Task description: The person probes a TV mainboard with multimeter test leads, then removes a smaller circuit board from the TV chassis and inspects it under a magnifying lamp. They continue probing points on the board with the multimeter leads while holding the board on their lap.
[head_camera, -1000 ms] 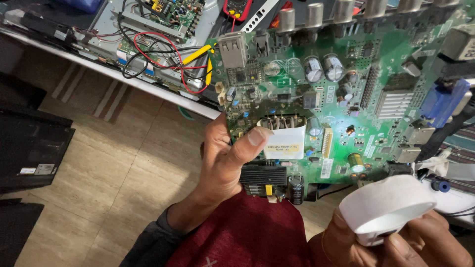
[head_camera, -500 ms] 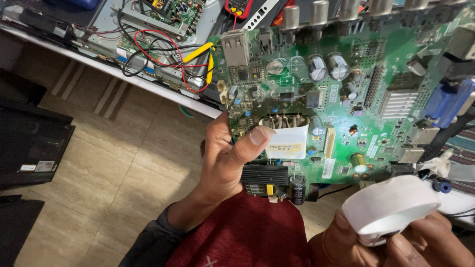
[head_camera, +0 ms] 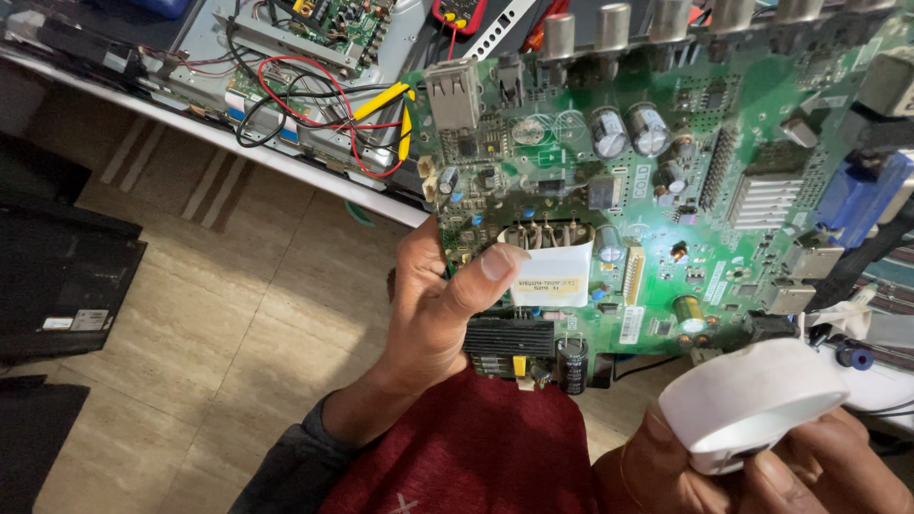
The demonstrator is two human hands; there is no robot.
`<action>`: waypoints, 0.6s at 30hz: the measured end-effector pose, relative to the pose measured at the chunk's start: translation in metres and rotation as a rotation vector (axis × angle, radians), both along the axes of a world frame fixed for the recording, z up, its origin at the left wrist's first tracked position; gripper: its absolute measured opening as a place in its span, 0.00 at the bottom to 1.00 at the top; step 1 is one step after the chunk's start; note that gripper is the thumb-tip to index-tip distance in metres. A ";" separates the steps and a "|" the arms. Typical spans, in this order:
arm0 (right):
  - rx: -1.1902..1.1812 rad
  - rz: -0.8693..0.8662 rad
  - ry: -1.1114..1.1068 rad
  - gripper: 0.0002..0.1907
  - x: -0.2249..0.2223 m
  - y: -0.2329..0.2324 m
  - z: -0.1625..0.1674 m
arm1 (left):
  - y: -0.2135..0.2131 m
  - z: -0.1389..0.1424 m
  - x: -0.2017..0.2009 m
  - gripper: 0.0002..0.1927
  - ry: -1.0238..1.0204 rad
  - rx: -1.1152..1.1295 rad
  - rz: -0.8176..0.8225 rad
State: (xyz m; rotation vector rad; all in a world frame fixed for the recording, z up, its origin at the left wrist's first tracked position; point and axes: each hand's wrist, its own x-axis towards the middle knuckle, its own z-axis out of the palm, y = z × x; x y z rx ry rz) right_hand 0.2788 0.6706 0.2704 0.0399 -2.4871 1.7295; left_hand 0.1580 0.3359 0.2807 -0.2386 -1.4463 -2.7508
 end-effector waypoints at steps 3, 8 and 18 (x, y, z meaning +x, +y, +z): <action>0.022 -0.002 -0.019 0.21 0.000 0.003 -0.001 | -0.001 -0.002 -0.001 0.17 0.018 -0.012 -0.001; 0.036 -0.028 -0.046 0.19 0.003 0.002 -0.002 | -0.001 -0.001 0.000 0.17 0.011 -0.011 -0.006; 0.043 -0.031 -0.004 0.20 0.005 0.005 -0.008 | 0.000 0.003 0.000 0.17 -0.017 0.028 -0.009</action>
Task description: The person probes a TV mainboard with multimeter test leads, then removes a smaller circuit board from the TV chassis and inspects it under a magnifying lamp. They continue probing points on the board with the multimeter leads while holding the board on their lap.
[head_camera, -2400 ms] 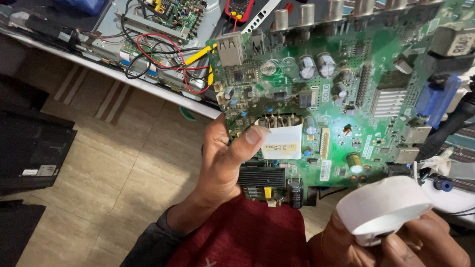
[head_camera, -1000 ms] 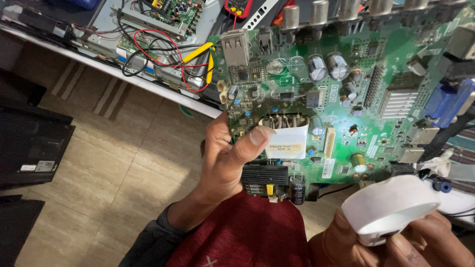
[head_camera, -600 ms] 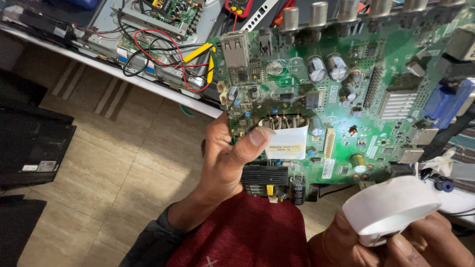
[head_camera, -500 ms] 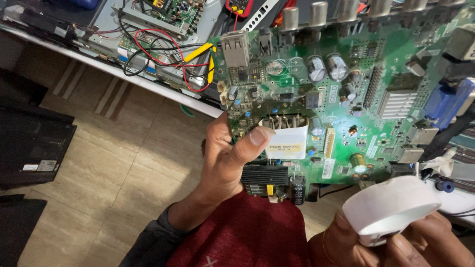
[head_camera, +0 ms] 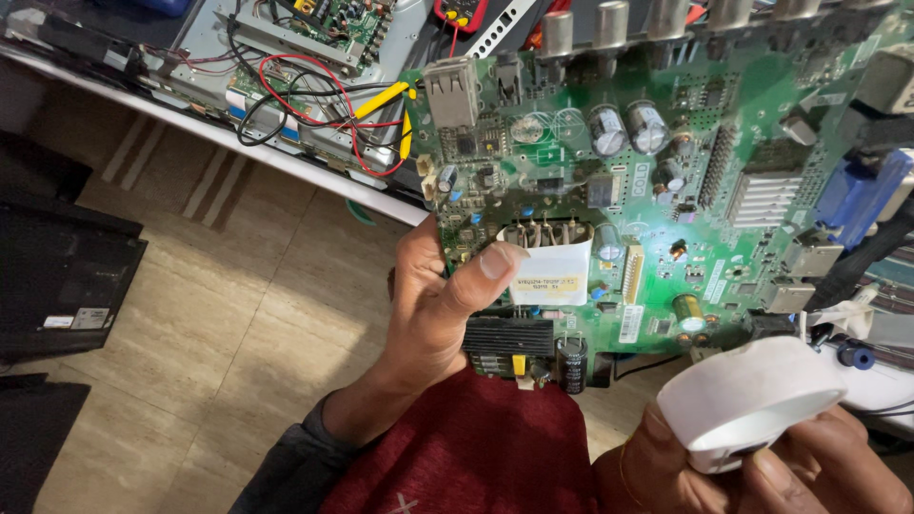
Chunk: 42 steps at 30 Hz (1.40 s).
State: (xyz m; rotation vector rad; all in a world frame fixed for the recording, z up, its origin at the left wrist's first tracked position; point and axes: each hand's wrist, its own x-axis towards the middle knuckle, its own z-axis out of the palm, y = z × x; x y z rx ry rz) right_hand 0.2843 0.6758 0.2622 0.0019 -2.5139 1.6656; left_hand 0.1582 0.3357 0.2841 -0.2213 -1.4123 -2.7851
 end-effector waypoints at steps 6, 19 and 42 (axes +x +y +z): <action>-0.058 -0.028 0.057 0.17 -0.012 -0.028 0.020 | 0.000 0.002 0.000 0.17 0.009 -0.001 0.003; 0.328 -0.310 0.874 0.26 -0.082 -0.138 0.003 | 0.006 -0.025 -0.017 0.17 -0.080 -0.025 0.023; -0.290 -0.762 0.081 0.15 -0.021 -0.093 -0.203 | 0.074 -0.196 -0.029 0.17 -0.525 -0.205 -0.365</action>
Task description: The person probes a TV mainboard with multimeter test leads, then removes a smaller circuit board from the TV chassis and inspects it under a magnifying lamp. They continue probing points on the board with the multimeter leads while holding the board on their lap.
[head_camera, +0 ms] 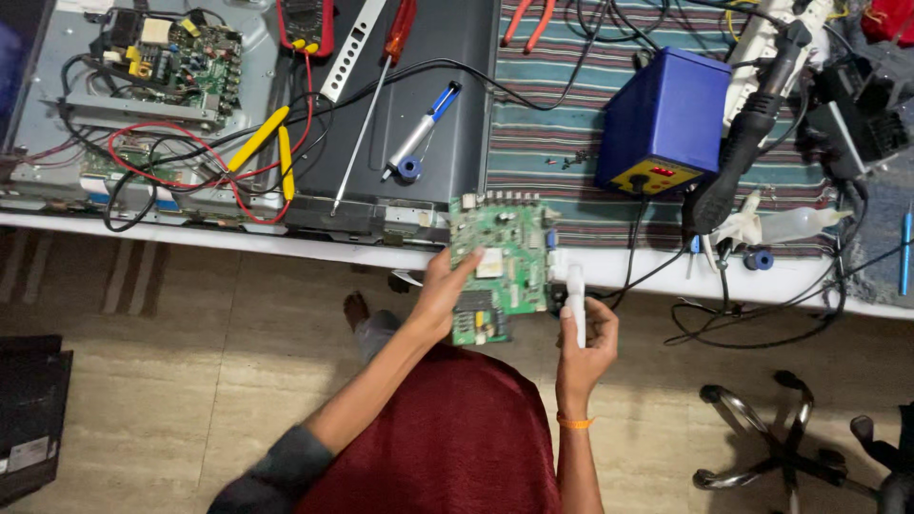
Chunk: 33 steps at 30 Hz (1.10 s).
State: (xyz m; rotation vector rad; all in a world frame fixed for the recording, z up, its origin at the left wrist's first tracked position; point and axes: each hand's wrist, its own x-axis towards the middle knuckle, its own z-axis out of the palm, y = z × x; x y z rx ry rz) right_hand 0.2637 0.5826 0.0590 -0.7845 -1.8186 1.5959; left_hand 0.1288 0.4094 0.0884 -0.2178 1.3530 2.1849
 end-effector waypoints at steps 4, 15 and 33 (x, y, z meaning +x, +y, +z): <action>-0.025 -0.035 0.084 0.15 -0.009 0.007 0.009 | 0.046 -0.019 -0.025 0.19 0.094 -0.082 -0.066; -0.036 -0.056 0.162 0.18 -0.018 0.004 0.011 | 0.110 -0.053 -0.076 0.33 0.571 -0.680 0.026; -0.456 0.278 0.190 0.14 -0.058 0.004 0.007 | 0.061 -0.046 -0.027 0.17 0.745 -0.386 0.174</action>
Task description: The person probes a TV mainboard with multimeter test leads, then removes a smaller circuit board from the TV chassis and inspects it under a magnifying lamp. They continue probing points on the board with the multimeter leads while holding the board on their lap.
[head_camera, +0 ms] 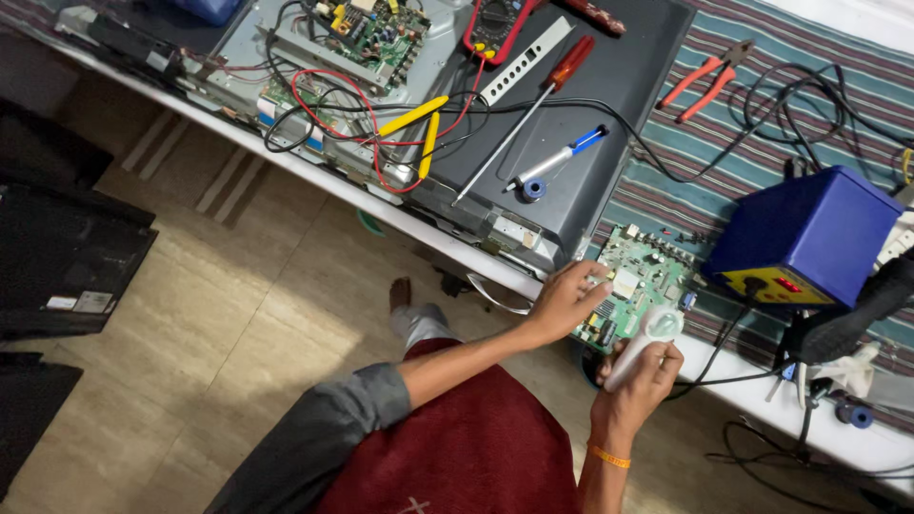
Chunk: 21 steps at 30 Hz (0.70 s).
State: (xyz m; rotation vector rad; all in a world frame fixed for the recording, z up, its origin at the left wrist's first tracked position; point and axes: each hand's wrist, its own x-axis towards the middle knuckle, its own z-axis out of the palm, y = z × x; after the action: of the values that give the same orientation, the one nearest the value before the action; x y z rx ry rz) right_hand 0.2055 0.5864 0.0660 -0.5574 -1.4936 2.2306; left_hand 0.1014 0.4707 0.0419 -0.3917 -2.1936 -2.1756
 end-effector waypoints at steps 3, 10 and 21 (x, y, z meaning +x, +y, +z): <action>0.080 0.025 -0.019 0.16 -0.002 -0.008 -0.001 | -0.022 -0.006 0.018 0.12 -0.128 0.088 -0.057; 0.156 0.059 -0.186 0.17 -0.004 -0.024 -0.010 | -0.074 -0.022 0.055 0.12 -0.330 0.051 -0.027; 0.450 0.275 -0.328 0.17 -0.019 -0.037 0.004 | -0.095 -0.007 0.076 0.13 -0.389 0.000 0.001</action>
State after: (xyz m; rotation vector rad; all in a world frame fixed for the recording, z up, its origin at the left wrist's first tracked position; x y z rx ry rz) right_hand 0.1868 0.5490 0.0696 -0.6193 -2.2805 1.9482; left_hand 0.1777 0.3753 0.0345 0.0414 -2.3679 -2.4214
